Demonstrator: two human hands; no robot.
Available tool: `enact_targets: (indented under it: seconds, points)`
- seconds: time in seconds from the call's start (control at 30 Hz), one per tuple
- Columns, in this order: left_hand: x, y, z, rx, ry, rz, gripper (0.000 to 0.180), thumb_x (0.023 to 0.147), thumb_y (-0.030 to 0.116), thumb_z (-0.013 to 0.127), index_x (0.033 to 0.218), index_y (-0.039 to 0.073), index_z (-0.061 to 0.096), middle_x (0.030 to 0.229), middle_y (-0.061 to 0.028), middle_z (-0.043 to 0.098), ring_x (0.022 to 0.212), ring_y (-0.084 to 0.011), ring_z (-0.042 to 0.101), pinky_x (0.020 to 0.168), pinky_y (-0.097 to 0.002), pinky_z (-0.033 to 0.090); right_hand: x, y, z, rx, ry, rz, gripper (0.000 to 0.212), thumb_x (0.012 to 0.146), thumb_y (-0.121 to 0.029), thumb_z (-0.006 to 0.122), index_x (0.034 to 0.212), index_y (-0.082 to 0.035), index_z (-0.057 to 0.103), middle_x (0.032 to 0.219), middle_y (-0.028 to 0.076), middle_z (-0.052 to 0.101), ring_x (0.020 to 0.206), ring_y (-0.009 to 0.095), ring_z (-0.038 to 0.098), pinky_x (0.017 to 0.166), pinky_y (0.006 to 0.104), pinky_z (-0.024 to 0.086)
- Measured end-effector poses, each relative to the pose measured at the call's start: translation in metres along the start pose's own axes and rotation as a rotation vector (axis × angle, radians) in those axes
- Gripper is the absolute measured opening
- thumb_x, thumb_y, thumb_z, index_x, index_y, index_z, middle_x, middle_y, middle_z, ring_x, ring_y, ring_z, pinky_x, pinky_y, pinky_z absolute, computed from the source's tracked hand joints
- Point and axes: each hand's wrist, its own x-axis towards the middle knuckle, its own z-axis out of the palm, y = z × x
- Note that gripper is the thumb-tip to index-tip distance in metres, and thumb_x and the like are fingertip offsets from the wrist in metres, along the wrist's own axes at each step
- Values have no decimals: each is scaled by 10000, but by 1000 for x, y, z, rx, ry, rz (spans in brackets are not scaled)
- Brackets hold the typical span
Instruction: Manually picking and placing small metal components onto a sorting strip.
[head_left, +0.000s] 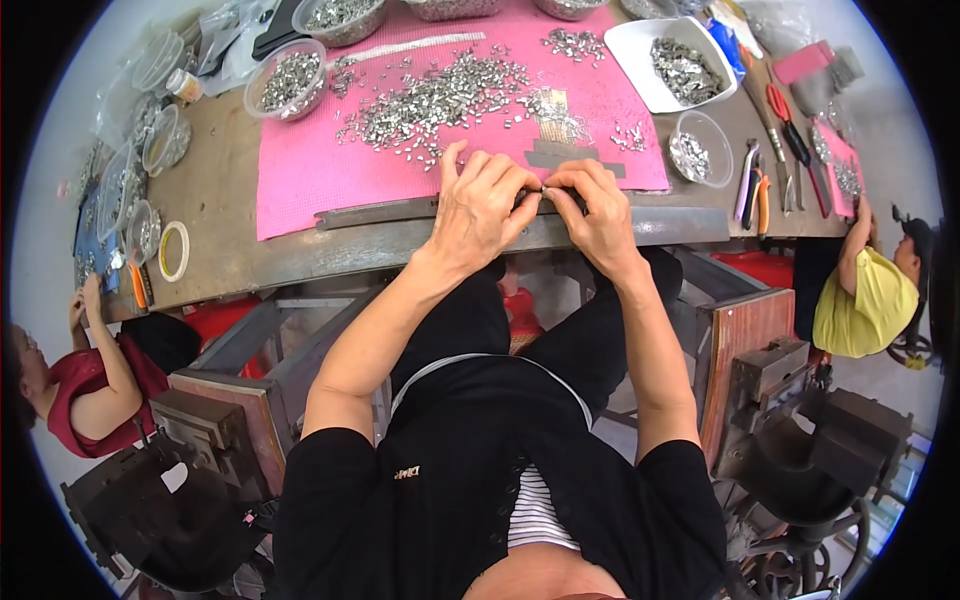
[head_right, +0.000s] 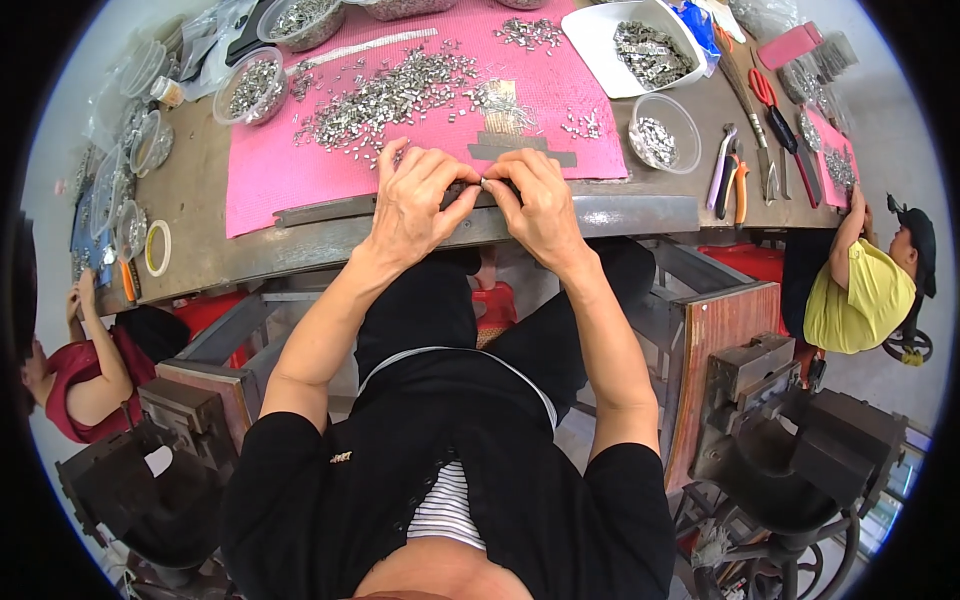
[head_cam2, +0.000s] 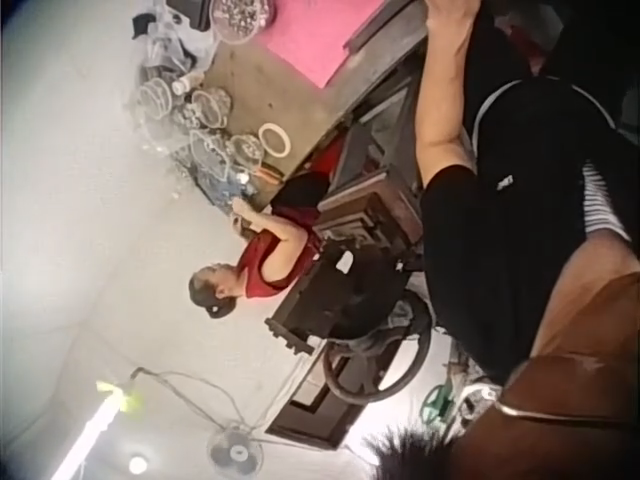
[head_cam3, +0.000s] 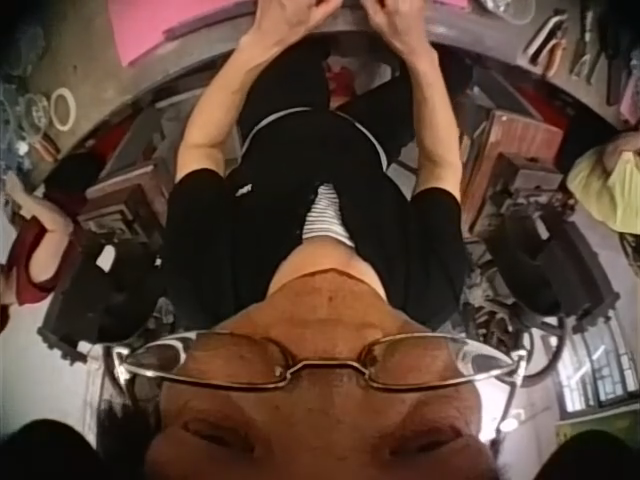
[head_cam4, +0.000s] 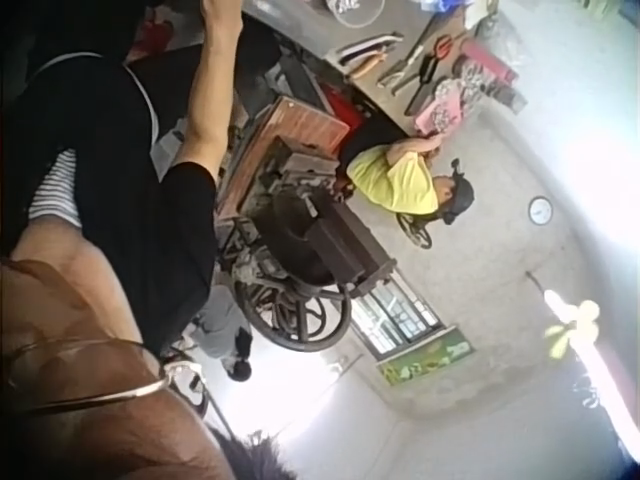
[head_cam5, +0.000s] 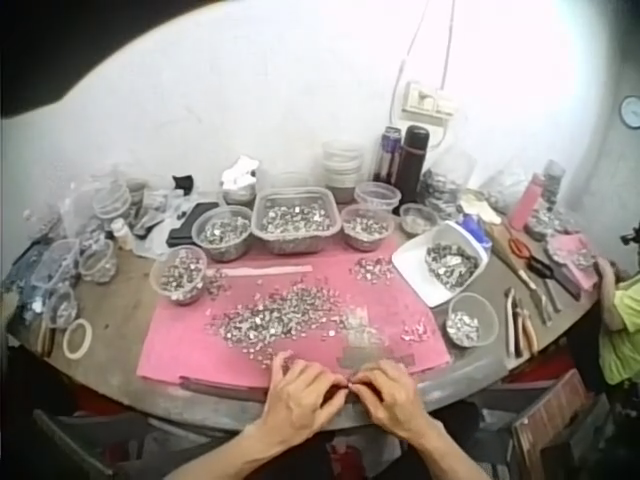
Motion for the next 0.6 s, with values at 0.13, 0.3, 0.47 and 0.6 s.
enact_targets:
  seconds: [0.13, 0.3, 0.47, 0.6]
  points:
    - [-6, -3, -10, -69, -2, -31, 123, 848, 141, 757, 954, 113, 702, 891, -27, 652, 886, -225, 634, 1099, -533, 336, -4, 1, 4, -22, 27, -25, 139, 829, -39, 773, 944, -36, 694, 964, 73, 670, 900, 271, 635, 791, 383, 461]
    - [-41, -22, -56, -14, 111, -161, 153, 865, 90, 743, 1017, 93, 724, 967, -51, 708, 973, -231, 670, 1138, -507, 323, -7, 1, 3, 87, 28, 19, 156, 843, -23, 760, 994, -37, 724, 989, 85, 704, 924, 265, 656, 835, 368, 492]
    - [-88, -48, -111, 163, 141, -277, 267, 819, 108, 801, 1075, 86, 728, 1093, -80, 670, 1066, -281, 607, 1061, -464, 374, -9, 3, -1, 272, 36, 191, 111, 890, -26, 728, 1000, -14, 741, 959, 100, 724, 908, 255, 682, 829, 349, 525]
    - [-107, -63, -121, 320, 100, -334, 410, 774, 165, 844, 1158, 91, 722, 1212, -94, 626, 1167, -309, 541, 1031, -446, 379, -5, -1, 5, 311, 37, 304, 88, 893, -58, 735, 971, -17, 728, 952, 93, 719, 887, 251, 667, 820, 348, 513]
